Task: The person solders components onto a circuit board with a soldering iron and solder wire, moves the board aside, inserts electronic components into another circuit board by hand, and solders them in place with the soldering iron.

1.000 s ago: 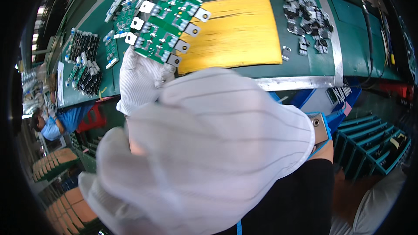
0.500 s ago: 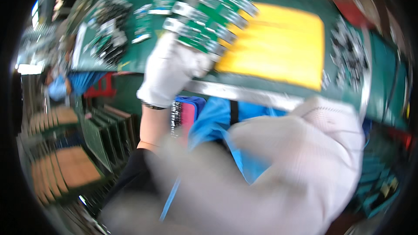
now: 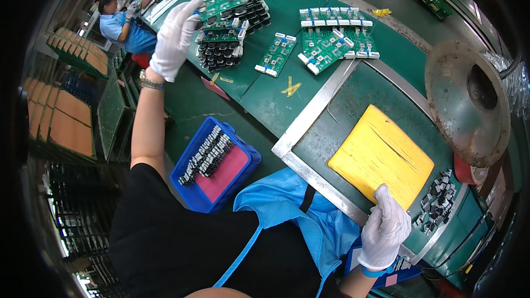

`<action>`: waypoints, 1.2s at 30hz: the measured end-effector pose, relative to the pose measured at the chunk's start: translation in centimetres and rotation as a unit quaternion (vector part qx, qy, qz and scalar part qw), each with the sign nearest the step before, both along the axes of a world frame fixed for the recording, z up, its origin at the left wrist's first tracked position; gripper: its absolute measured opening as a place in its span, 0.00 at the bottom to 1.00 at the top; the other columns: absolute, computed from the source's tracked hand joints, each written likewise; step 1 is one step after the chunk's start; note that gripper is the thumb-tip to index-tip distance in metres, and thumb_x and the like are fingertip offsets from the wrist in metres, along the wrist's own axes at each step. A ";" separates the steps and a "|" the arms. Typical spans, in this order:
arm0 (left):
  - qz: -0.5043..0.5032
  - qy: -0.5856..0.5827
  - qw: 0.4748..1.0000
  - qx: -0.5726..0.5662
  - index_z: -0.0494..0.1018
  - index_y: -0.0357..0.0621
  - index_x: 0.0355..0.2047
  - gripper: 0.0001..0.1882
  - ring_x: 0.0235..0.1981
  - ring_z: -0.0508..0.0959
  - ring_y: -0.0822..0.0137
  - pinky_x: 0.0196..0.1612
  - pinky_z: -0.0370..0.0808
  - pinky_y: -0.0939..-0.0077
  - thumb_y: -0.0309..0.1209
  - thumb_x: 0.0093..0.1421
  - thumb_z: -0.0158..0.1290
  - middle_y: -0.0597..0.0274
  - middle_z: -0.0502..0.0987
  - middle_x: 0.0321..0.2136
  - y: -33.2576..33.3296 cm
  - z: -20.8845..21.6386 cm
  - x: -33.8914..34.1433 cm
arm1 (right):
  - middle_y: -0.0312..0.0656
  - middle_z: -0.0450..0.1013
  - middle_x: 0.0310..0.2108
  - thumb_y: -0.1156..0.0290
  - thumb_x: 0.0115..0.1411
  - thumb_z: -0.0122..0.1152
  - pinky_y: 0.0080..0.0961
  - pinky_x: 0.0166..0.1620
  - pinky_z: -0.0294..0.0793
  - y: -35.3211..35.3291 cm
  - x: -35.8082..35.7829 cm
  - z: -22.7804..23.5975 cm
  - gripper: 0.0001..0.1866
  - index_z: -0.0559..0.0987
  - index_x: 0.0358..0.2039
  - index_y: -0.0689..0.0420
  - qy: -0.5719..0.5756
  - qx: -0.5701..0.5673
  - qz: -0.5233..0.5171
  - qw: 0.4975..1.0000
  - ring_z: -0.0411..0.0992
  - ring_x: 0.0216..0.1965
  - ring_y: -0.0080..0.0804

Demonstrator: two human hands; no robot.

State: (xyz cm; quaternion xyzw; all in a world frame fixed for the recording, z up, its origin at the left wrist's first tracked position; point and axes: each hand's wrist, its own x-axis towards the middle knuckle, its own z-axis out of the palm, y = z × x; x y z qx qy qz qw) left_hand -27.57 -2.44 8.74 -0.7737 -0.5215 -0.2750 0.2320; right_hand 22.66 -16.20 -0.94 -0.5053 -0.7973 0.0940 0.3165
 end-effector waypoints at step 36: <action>0.211 -0.208 0.955 -0.007 0.74 0.41 0.53 0.25 0.41 0.75 0.47 0.46 0.73 0.55 0.44 0.62 0.59 0.49 0.76 0.39 -10.1 -14.9 10.8 | 0.47 0.80 0.36 0.87 0.59 0.56 0.32 0.39 0.79 0.3 -2.4 -2.2 0.19 0.79 0.51 0.59 -0.025 0.086 -0.037 0.995 0.81 0.35 0.40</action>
